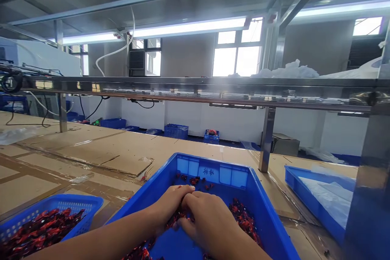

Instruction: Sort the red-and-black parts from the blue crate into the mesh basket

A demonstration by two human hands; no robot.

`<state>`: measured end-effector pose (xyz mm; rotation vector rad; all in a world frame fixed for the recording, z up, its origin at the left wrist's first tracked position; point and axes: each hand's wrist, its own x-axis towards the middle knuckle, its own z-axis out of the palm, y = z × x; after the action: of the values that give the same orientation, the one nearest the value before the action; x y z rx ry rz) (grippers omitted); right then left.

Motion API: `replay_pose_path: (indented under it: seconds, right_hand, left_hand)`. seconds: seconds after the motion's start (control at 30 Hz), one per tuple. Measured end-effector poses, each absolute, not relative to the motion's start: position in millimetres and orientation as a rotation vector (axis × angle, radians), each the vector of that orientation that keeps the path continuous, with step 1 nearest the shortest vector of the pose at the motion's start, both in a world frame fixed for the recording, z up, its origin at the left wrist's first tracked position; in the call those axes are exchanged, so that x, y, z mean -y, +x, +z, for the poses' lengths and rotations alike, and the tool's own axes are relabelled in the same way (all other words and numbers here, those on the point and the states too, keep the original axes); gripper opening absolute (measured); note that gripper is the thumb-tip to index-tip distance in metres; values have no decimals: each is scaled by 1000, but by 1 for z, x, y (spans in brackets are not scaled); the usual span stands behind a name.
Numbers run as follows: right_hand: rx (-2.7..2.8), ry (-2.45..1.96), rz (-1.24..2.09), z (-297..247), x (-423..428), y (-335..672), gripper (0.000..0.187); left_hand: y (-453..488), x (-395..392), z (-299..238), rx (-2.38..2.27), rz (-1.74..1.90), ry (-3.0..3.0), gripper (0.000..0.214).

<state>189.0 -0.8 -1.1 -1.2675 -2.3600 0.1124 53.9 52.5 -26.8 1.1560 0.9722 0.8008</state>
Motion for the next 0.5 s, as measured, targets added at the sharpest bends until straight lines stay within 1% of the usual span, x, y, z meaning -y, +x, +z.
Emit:
replay_pose_path:
  seconds: [0.07, 0.2, 0.5]
  right_hand:
    - [2384, -1256, 54, -3, 0, 189, 9]
    - [2376, -1106, -3, -5, 0, 190, 14]
    - [2189, -590, -207, 4, 7, 197, 29]
  left_hand:
    - [55, -52, -29, -988, 797, 1166, 23]
    - [53, -49, -29, -984, 780, 1146, 22]
    - [52, -58, -31, -875, 867, 1100, 25]
